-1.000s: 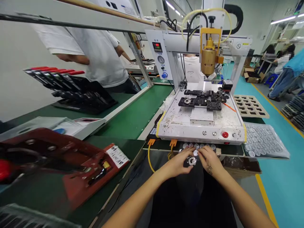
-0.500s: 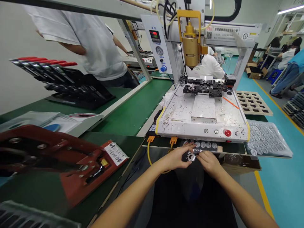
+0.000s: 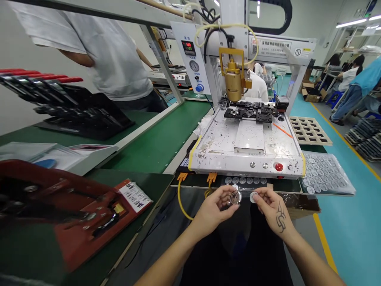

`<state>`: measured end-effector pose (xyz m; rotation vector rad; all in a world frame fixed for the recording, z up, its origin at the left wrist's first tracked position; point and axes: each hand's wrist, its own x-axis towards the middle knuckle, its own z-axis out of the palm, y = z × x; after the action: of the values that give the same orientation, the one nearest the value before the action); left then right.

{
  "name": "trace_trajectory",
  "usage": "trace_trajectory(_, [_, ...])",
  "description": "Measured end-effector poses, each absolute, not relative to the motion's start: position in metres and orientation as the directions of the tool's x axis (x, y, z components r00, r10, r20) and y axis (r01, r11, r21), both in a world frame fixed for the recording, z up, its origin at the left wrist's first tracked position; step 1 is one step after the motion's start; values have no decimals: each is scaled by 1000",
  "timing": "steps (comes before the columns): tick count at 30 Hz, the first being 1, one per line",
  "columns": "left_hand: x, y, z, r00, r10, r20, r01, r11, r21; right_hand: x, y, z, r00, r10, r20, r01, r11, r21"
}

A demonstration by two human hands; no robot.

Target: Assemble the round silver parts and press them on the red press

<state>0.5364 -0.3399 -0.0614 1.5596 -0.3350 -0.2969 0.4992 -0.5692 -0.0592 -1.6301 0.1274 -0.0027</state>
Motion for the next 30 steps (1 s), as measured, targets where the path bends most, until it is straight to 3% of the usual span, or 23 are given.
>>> trace_trajectory(2, [524, -337, -52, 917, -383, -112, 200, 197, 960, 499, -563, -57, 991, -35, -132, -131, 36, -991])
trace_trajectory(5, [512, -332, -41, 897, -371, -239, 370, 338, 865, 500, -557, -58, 984, 66, -167, -174, 114, -978])
trace_trajectory(10, [500, -325, -30, 893, -346, -287, 415, 389, 822, 496, -553, -56, 979, 126, -159, -173, 113, -978])
trace_trajectory(17, [490, -323, -27, 904, -347, -248, 384, 411, 826, 490, -551, -38, 934, 267, -235, -288, 180, -941])
trace_trajectory(20, [488, -324, -28, 912, -345, -221, 361, 420, 832, 491, -551, -31, 926, 290, -241, -286, 122, -951])
trace_trajectory(24, [485, -323, -29, 908, -358, -217, 361, 408, 839, 492, -549, -17, 937, 278, -212, -190, -107, -976])
trace_trajectory(27, [483, -324, -28, 912, -352, -211, 350, 396, 849, 492, -543, -8, 970, 235, -65, -7, -238, -971])
trace_trajectory(30, [481, -325, -27, 917, -344, -200, 332, 381, 863, 491, -535, -9, 971, 234, 50, 113, -264, -958])
